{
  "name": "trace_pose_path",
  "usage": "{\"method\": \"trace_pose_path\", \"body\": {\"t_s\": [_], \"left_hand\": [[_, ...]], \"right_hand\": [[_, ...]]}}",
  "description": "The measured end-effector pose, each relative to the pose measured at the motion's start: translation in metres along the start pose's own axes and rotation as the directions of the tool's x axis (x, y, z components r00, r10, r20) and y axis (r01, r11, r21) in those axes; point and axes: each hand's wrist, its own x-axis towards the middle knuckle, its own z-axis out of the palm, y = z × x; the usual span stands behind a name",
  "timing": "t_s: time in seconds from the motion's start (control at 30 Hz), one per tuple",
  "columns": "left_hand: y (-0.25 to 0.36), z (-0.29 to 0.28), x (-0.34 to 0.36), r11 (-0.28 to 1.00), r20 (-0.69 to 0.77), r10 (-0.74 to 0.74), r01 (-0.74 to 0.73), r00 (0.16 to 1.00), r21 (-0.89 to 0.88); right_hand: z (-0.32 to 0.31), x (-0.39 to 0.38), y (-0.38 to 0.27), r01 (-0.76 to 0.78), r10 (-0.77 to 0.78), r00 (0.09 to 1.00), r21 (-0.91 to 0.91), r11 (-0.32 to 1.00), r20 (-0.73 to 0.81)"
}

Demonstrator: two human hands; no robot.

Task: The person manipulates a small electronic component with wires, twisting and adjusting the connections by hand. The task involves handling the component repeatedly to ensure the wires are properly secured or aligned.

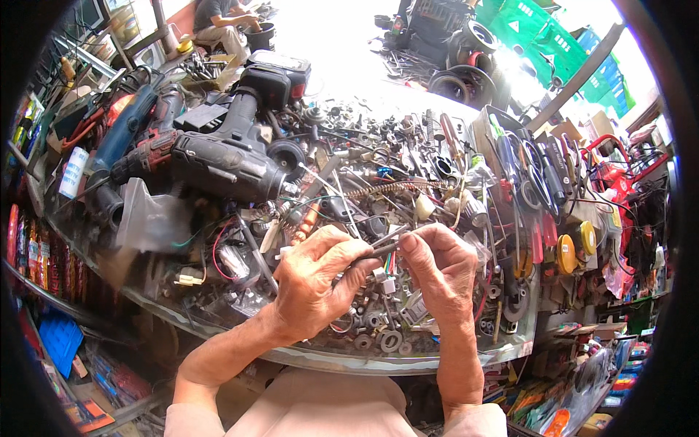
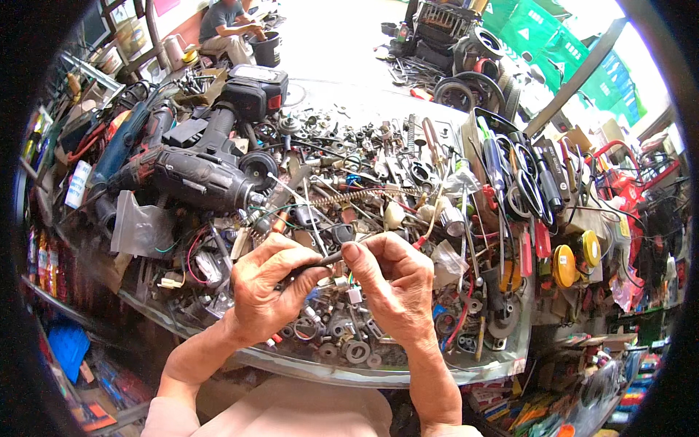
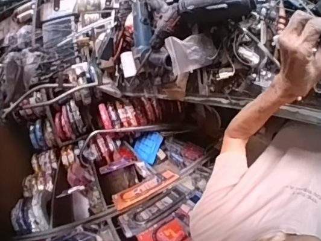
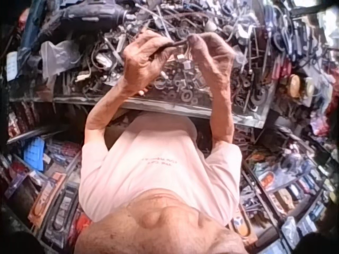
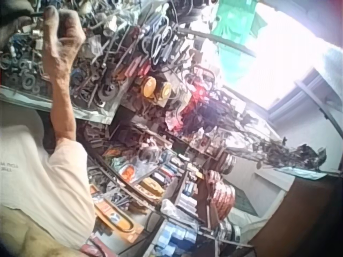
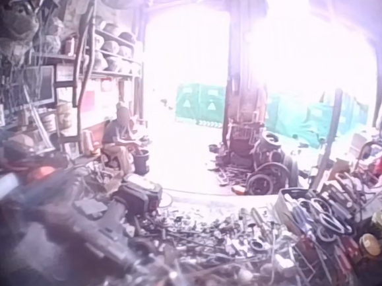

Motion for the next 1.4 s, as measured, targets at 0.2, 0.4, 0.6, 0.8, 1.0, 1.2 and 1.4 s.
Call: {"method": "trace_pose_path", "body": {"t_s": [0.2,0.4,0.6,0.8,1.0,1.2,1.4], "left_hand": [[0.001,-0.003,0.002,0.980,0.109,-0.153,0.165,0.982,-0.109],[0.009,-0.004,-0.001,0.879,0.217,-0.351,0.400,0.911,-0.260],[-0.001,-0.005,-0.003,0.916,0.283,-0.261,0.330,0.923,-0.228],[0.016,0.000,0.005,0.900,0.126,-0.329,0.351,0.936,-0.260],[-0.001,-0.007,-0.002,0.903,0.286,-0.275,0.348,0.918,-0.251],[0.008,0.000,-0.002,0.871,0.143,-0.356,0.383,0.924,-0.306],[0.002,-0.005,-0.003,0.811,0.299,-0.403,0.489,0.865,-0.322]], "right_hand": [[-0.004,0.001,0.001,-0.010,-0.001,0.994,0.112,0.994,0.106],[-0.004,0.001,0.000,0.014,-0.024,0.991,0.078,0.997,0.131],[-0.003,0.000,0.000,0.032,-0.040,0.990,0.062,0.998,0.135],[-0.003,0.001,0.004,0.019,-0.027,0.990,0.060,0.998,0.140],[-0.002,0.000,0.002,0.045,-0.054,0.989,0.072,0.996,0.136],[-0.003,0.002,0.005,0.024,-0.034,0.989,0.068,0.997,0.147],[-0.002,0.001,0.002,0.047,-0.055,0.990,0.065,0.997,0.127]]}}
